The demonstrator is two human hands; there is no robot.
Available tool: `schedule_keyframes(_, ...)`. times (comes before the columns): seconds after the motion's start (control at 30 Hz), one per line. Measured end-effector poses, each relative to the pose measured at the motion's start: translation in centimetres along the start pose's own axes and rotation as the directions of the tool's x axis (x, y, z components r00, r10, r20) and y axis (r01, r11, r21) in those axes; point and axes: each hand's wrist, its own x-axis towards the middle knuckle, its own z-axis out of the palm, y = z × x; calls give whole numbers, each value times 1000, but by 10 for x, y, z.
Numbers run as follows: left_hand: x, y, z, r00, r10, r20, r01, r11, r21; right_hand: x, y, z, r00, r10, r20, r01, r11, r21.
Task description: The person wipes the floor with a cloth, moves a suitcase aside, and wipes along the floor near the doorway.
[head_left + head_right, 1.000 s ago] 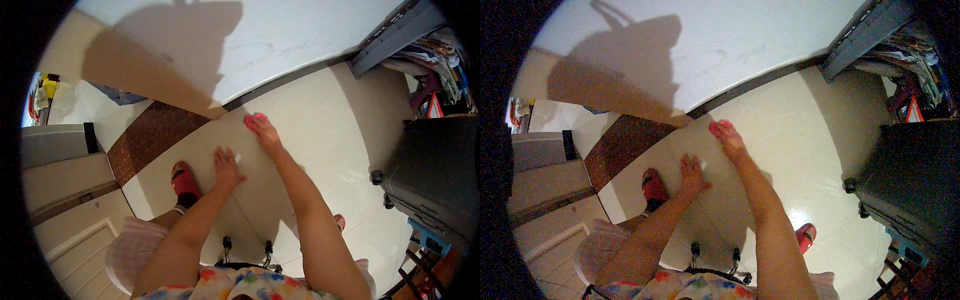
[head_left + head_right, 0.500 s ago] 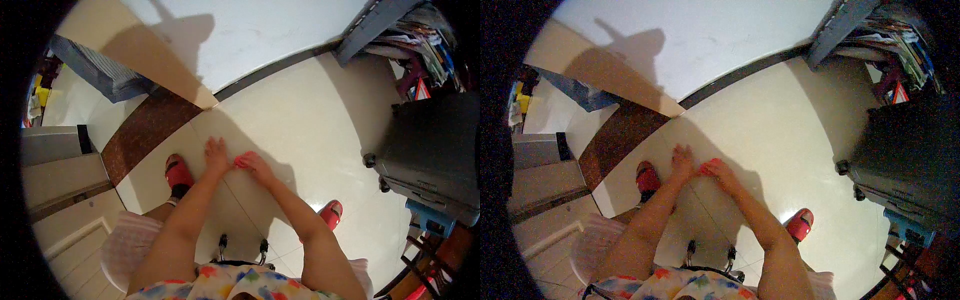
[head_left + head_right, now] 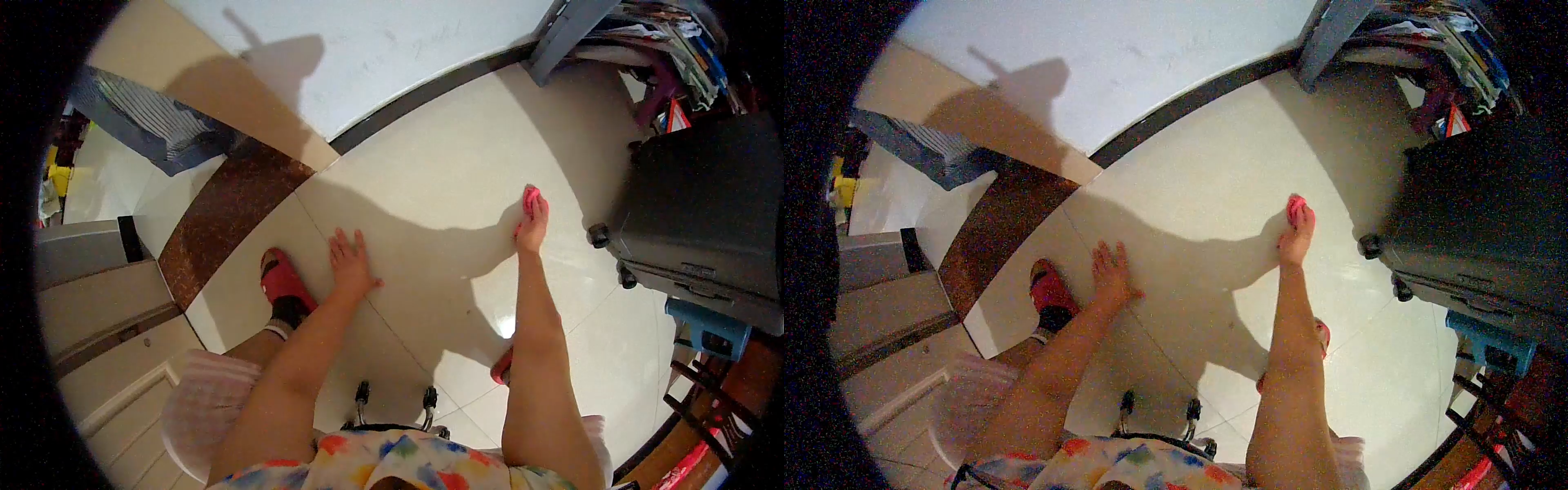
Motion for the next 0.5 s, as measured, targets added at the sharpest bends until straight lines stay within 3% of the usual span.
schedule_keyframes(0.03, 0, -2, 2, 1000, 12, -12, -12, 1000, -11, -3, 0, 4, 820, -495, 287, 568, 645, -512)
schedule_keyframes(0.1, 0, -5, 4, 999, 35, -40, -36, 999, -32, -14, 7, 37, 929, -315, 194, 357, 900, -251)
schedule_keyframes(0.13, 0, -5, 4, 999, 26, -34, -28, 999, -34, -23, 7, 49, 833, -463, 301, 552, 717, -425)
schedule_keyframes(0.17, 1, -3, 3, 999, 19, -30, -20, 999, -35, -34, 0, 66, 912, -262, 316, 357, 886, -295)
schedule_keyframes(0.23, 1, 0, 2, 1000, 8, -26, -9, 999, -38, -54, 8, 95, 908, -76, 412, 218, 926, -309)
schedule_keyframes(0.37, 0, -3, 4, 999, 21, -45, -23, 999, -32, -122, 4, 133, 806, 125, 578, 69, 951, -301)
schedule_keyframes(0.4, 1, -4, 5, 998, 33, -56, -34, 999, -27, -139, 8, 137, 770, 110, 628, 141, 931, -336)
schedule_keyframes(0.43, 4, -4, 6, 999, 28, -38, -28, 999, -17, -158, 5, 144, 716, 149, 682, -64, 987, -148)
schedule_keyframes(0.5, 7, -3, 9, 1000, 16, -5, -16, 1000, 2, -191, 5, 147, 618, 9, 786, 3, 1000, -13)
